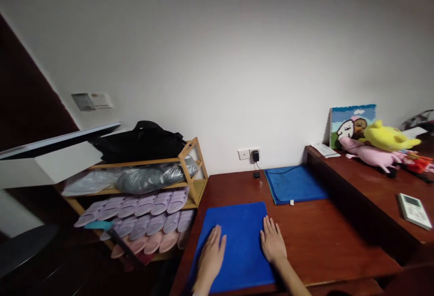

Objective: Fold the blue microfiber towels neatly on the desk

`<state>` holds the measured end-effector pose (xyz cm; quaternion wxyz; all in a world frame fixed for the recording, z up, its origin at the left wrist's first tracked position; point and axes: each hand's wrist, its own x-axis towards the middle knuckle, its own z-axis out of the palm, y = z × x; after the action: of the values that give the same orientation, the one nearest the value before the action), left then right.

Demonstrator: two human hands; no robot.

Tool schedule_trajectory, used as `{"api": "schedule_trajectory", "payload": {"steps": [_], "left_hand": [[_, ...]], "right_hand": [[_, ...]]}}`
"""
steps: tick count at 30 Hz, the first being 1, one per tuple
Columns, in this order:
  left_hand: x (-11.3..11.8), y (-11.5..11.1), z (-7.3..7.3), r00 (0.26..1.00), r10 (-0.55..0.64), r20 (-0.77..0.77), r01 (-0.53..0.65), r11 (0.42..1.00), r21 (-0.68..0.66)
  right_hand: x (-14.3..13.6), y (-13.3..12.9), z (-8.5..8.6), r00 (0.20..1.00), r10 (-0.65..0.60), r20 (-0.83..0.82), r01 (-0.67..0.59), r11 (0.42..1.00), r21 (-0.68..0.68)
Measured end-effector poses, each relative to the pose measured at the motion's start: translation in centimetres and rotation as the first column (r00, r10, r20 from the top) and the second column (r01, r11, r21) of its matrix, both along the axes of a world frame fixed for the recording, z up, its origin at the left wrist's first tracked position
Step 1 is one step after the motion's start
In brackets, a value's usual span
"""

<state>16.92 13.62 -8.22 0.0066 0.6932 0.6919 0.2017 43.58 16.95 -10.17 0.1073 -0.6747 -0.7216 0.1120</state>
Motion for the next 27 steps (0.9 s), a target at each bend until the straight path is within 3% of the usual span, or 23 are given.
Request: {"api": "schedule_trajectory", "payload": {"steps": [2,5,8,12,21,24,27], "left_hand": [[5.4,1.4,1.1,0.980,-0.199,-0.004,0.199,0.980,-0.011],[12.0,2.7,1.1,0.922,-0.387,0.000,0.386,0.919,-0.084],[14.2,3.4,-0.2,0.911,-0.411,0.003,0.407,0.901,-0.148],[10.7,3.7,-1.4,0.935,-0.351,-0.037,0.342,0.927,-0.153],[-4.8,3.8,-2.3,0.980,-0.068,-0.188,0.041,0.989,-0.145],[-7.3,3.8,-3.0,0.982,-0.061,-0.179,0.037,0.990,-0.133],[-7.5,3.7,-3.3,0.987,-0.061,-0.149,0.042,0.991,-0.126]], "right_hand": [[0.1,-0.1,0.2,1.000,0.002,0.017,-0.002,1.000,-0.014],[0.2,-0.1,0.3,0.998,0.033,0.050,-0.031,0.999,-0.034],[0.3,-0.1,0.2,0.996,0.055,0.070,-0.053,0.998,-0.038],[0.2,0.0,-0.1,0.999,0.014,0.037,-0.013,1.000,-0.019],[0.3,0.0,-1.1,1.000,-0.001,0.017,0.001,1.000,0.021],[0.4,0.1,-1.7,1.000,0.001,0.018,-0.002,1.000,0.016],[0.3,0.7,-1.7,0.999,-0.013,0.039,0.012,1.000,0.005]]}}
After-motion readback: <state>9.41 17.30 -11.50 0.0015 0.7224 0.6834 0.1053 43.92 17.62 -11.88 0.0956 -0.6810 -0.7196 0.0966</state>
